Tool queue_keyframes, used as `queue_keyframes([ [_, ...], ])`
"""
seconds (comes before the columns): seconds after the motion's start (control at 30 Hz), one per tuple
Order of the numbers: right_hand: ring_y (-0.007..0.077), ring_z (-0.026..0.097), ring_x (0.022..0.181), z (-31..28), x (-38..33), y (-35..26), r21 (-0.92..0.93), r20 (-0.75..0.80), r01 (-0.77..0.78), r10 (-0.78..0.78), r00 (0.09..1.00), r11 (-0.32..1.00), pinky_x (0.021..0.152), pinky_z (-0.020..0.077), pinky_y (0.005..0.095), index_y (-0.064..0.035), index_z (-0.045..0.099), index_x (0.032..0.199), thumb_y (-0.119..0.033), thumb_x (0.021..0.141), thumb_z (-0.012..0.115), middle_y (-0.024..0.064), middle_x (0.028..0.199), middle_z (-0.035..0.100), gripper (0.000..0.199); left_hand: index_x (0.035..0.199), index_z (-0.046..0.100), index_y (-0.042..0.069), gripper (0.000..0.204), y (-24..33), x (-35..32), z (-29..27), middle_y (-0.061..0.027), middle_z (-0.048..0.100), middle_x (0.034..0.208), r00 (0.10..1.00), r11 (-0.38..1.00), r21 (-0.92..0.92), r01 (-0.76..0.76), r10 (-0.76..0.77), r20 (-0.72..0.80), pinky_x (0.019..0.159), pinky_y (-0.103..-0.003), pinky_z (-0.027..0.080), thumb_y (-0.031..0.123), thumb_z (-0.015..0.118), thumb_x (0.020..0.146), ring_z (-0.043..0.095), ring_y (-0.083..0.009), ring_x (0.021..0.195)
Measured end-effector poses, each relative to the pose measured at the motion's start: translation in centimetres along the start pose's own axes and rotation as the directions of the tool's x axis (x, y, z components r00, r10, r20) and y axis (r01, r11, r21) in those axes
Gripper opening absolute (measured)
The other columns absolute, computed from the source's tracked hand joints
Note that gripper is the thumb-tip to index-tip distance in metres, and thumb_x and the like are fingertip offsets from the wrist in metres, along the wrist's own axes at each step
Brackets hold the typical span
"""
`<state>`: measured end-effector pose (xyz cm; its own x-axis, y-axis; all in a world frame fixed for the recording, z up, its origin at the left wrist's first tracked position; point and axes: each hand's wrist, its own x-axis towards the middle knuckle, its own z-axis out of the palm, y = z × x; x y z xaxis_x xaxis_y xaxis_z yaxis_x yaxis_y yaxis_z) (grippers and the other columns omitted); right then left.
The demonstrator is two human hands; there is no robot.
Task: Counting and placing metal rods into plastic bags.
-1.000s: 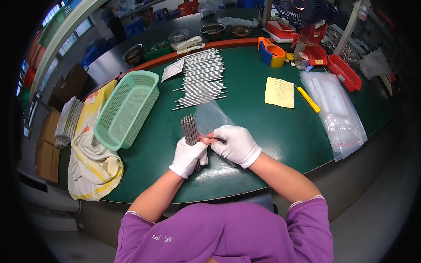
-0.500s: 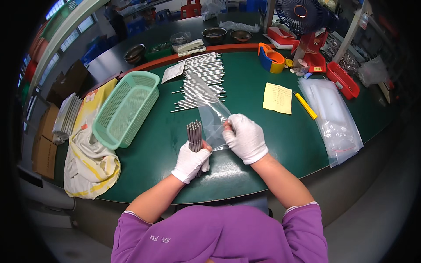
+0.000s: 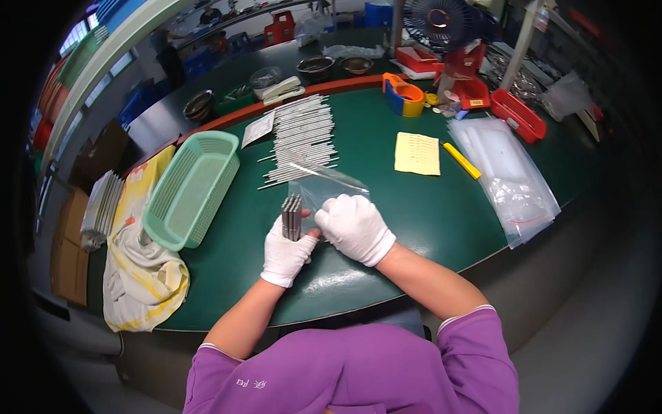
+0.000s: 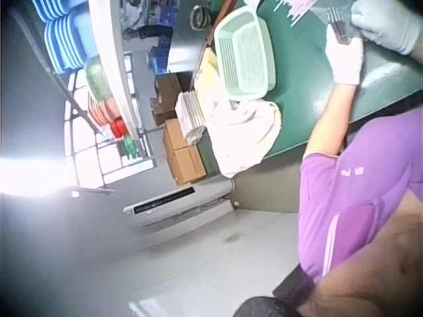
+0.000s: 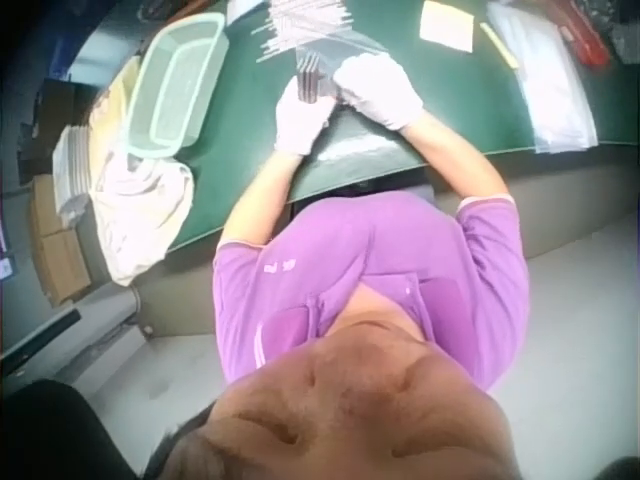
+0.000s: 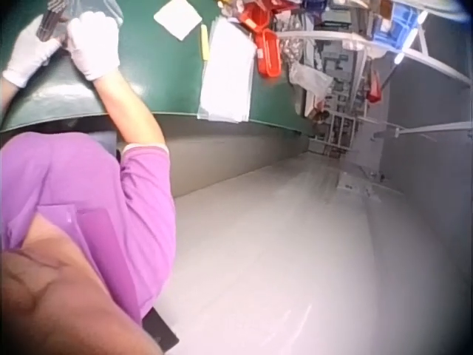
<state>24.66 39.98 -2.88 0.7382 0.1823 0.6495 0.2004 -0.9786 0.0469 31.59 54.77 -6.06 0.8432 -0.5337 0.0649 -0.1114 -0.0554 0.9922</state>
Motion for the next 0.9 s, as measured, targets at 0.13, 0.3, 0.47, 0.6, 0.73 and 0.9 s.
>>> queue_keyframes([
  [0.13, 0.0207, 0.053, 0.065, 0.3, -0.4, 0.0, -0.048, -0.009, 0.011, -0.012, 1.0, 0.999, 0.055, 0.0429, 0.0335, -0.0123, 0.052, 0.071, -0.019, 0.072, 0.054, 0.0023, 0.068, 0.049, 0.007, 0.09, 0.052, 0.006, 0.017, 0.6, 0.6, 0.3, 0.0006, 0.051, 0.06, 0.992, 0.996, -0.036, 0.082, -0.085, -0.091, 0.038, -0.024, 0.038, 0.004, 0.065, 0.08, 0.046, -0.0072, 0.041],
  [0.3, 0.025, 0.055, 0.068, -0.7, -1.1, 1.6, -0.178, -0.047, -0.287, 0.283, 0.958, 0.941, 0.058, 0.045, 0.037, -0.0103, 0.054, 0.072, -0.013, 0.072, 0.053, 0.0055, 0.072, 0.052, 0.003, 0.088, 0.05, 0.004, 0.012, -0.9, 1.7, -1.1, -0.0027, 0.05, 0.058, 0.97, 0.996, -0.04, -0.075, 0.063, -0.235, 0.036, -0.027, 0.037, 0.004, 0.06, 0.082, 0.045, -0.0115, 0.037],
  [0.47, 0.029, 0.059, 0.076, -5.8, -6.4, 6.2, -0.053, -0.151, -0.616, 0.604, 0.783, 0.786, 0.066, 0.0493, 0.04, -0.0097, 0.062, 0.08, -0.011, 0.07, 0.062, 0.0083, 0.076, 0.058, 0.01, 0.089, 0.045, 0.005, 0.012, -1.2, 3.4, -4.3, -0.0016, 0.041, 0.055, 0.93, 0.943, -0.333, 0.011, -0.132, -0.343, 0.036, -0.027, 0.036, 0.007, 0.055, 0.084, 0.038, -0.0123, 0.037],
  [0.6, 0.0286, 0.057, 0.074, -7.1, -7.8, 5.0, -0.059, -0.099, -0.427, 0.421, 0.902, 0.902, 0.063, 0.0478, 0.0409, -0.0105, 0.06, 0.081, -0.015, 0.07, 0.064, 0.0066, 0.078, 0.057, 0.012, 0.091, 0.046, 0.008, 0.01, -0.8, 3.4, -3.4, 0.0021, 0.036, 0.055, 0.959, 0.948, -0.316, 0.023, -0.11, -0.26, 0.036, -0.027, 0.033, 0.008, 0.054, 0.086, 0.032, -0.0095, 0.037],
  [0.73, 0.0306, 0.055, 0.101, -5.9, -10.5, 4.6, 0.142, 0.094, -0.356, 0.345, 0.934, 0.924, 0.087, 0.0453, 0.0373, -0.0119, 0.064, 0.102, -0.029, 0.077, 0.067, 0.011, 0.105, 0.059, 0.031, 0.088, 0.046, 0.005, 0.013, -0.3, 2.4, -2.1, -0.0021, 0.043, 0.055, 0.994, 0.986, -0.166, 0.022, -0.039, -0.1, 0.033, -0.027, 0.035, 0.008, 0.058, 0.086, 0.038, -0.0119, 0.034],
  [0.9, 0.0323, 0.059, 0.082, -13.0, -15.6, 9.3, 0.003, -0.489, -0.881, 0.77, 0.411, 0.472, 0.075, 0.0482, 0.0401, -0.0094, 0.067, 0.085, -0.024, 0.079, 0.061, 0.0123, 0.084, 0.063, 0.017, 0.087, 0.048, 0.006, 0.01, -0.4, 2.1, -2.8, 0.0001, 0.04, 0.052, 0.993, 0.989, 0.146, -0.037, 0.052, -0.102, 0.032, -0.026, 0.034, 0.01, 0.057, 0.086, 0.036, -0.011, 0.032],
])
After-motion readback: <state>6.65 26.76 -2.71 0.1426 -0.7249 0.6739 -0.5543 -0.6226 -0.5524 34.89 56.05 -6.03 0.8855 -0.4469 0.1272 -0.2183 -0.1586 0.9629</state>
